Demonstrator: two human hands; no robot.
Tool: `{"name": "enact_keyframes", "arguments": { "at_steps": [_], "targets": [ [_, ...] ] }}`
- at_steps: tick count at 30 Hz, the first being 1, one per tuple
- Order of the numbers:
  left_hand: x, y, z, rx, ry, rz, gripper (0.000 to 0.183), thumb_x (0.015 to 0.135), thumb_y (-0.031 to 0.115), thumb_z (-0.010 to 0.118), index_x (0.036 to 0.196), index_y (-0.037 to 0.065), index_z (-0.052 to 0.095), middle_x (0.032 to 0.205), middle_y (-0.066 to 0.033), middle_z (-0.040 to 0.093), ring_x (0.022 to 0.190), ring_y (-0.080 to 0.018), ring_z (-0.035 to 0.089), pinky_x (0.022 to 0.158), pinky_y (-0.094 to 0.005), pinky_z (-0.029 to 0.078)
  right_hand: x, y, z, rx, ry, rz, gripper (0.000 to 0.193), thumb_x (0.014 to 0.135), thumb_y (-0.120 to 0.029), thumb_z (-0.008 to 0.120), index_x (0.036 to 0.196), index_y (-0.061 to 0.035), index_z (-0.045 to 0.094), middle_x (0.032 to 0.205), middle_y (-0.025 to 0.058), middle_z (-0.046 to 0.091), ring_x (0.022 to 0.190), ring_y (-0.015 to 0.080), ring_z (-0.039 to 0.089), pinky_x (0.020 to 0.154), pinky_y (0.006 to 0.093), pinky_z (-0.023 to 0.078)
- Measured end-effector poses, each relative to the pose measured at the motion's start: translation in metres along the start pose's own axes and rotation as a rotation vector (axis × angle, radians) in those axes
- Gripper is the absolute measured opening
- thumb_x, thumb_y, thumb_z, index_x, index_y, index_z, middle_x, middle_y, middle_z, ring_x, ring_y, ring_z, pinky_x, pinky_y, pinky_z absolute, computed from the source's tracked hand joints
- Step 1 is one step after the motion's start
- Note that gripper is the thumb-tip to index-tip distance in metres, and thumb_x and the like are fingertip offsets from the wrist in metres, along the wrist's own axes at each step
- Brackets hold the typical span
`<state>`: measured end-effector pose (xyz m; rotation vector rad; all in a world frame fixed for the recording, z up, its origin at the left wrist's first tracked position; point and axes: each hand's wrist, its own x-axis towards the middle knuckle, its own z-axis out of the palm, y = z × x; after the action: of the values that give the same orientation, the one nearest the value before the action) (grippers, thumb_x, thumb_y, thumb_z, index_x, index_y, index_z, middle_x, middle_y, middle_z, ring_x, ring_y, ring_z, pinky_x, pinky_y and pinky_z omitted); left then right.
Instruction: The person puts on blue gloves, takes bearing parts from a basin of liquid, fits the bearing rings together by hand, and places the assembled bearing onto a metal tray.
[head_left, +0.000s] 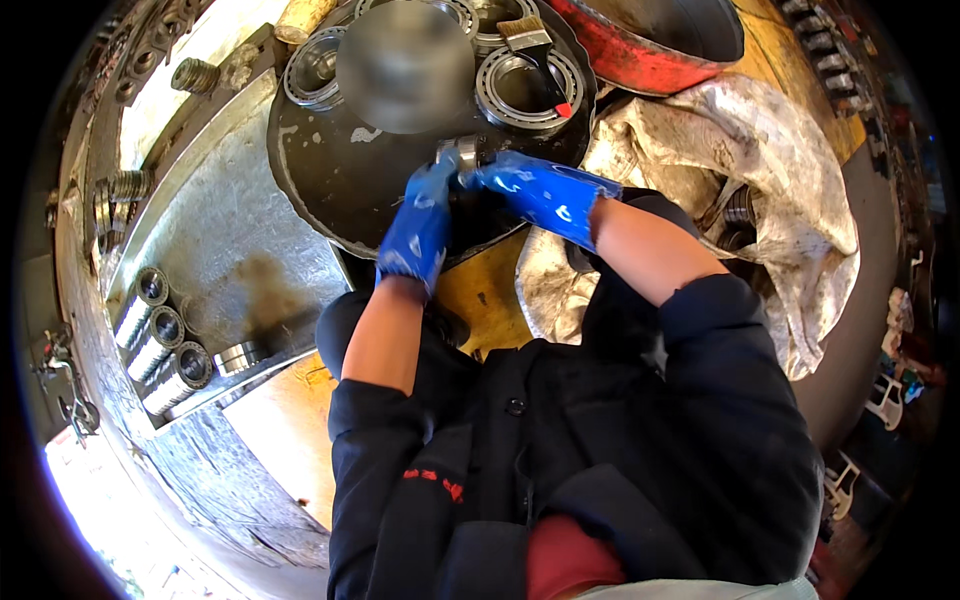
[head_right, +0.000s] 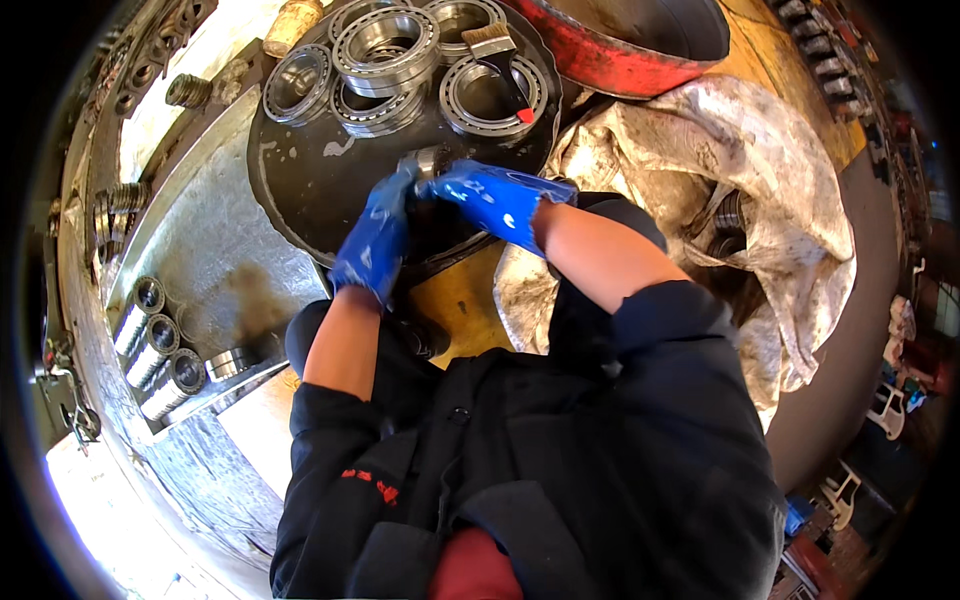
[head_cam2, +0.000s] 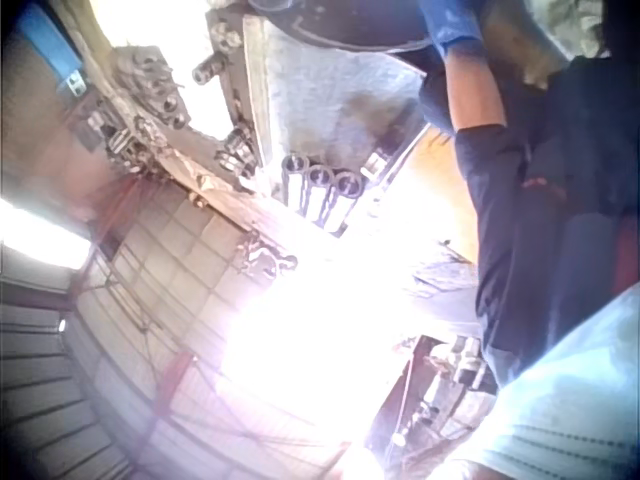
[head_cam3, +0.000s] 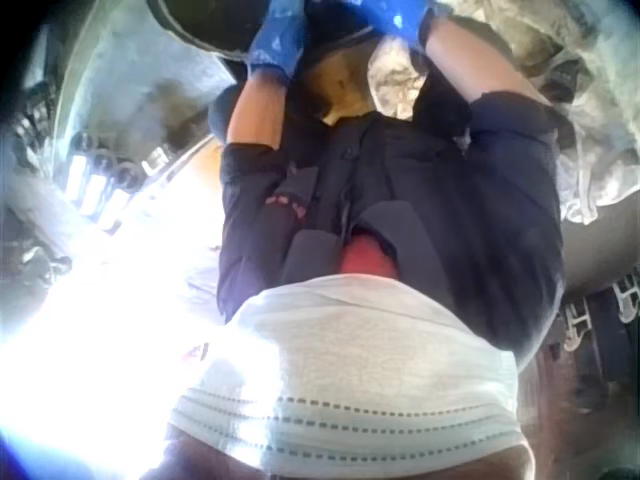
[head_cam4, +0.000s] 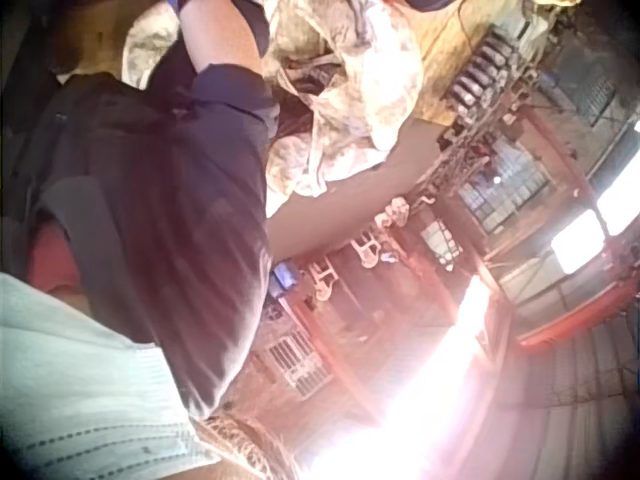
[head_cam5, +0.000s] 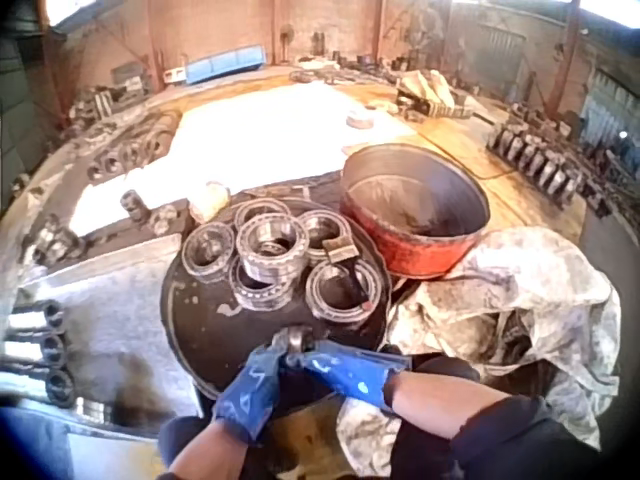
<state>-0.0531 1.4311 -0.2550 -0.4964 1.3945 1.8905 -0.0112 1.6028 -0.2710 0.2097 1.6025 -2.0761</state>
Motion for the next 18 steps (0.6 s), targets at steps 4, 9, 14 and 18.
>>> {"name": "enact_keyframes", "arguments": {
  "at_steps": [4, 9, 14, 18],
  "targets": [
    [0.013, -0.041, -0.043, 0.678, -0.142, 0.382, 0.035, 0.091, 0.021, 0.076, 0.118, 0.001, 0.067, 0.105, -0.0060, 0.073, 0.092, -0.0140, 0.068, 0.082, -0.0273, 0.053, 0.009, -0.001, -0.016, -0.846, -0.123, 0.202, 0.040, 0.086, -0.019, 0.073, 0.123, -0.0063, 0.070, 0.104, 0.0085, 0.075, 0.094, 0.0152, 0.068, 0.085, 0.0314, 0.051],
    [0.005, -0.010, -0.004, 0.209, -0.073, -0.039, 0.037, 0.100, 0.019, 0.066, 0.134, 0.006, 0.061, 0.107, -0.0074, 0.073, 0.099, -0.0179, 0.069, 0.088, -0.0318, 0.054, -0.015, -0.053, -0.011, -0.889, 0.003, 0.219, 0.046, 0.088, -0.046, 0.071, 0.119, -0.0121, 0.073, 0.097, 0.0180, 0.073, 0.087, 0.0247, 0.068, 0.080, 0.0397, 0.050],
    [0.059, -0.003, -0.028, 0.369, -0.050, 0.319, 0.031, 0.104, 0.035, 0.055, 0.123, 0.014, 0.067, 0.109, -0.0114, 0.072, 0.095, -0.0239, 0.070, 0.082, -0.0402, 0.057, -0.015, -0.073, 0.000, -0.407, -0.110, 0.082, 0.047, 0.104, -0.045, 0.053, 0.129, -0.0085, 0.068, 0.118, 0.0131, 0.071, 0.103, 0.0187, 0.064, 0.097, 0.0357, 0.044],
    [0.078, 0.006, -0.021, 0.015, 0.200, -0.127, 0.034, 0.102, 0.037, 0.057, 0.122, 0.012, 0.068, 0.107, -0.0112, 0.072, 0.091, -0.0233, 0.069, 0.081, -0.0392, 0.057, 0.003, -0.050, 0.006, -0.234, -0.022, -0.006, 0.046, 0.103, -0.043, 0.055, 0.129, -0.0062, 0.068, 0.118, 0.0106, 0.071, 0.104, 0.0175, 0.062, 0.100, 0.0344, 0.042]
  ]
}}
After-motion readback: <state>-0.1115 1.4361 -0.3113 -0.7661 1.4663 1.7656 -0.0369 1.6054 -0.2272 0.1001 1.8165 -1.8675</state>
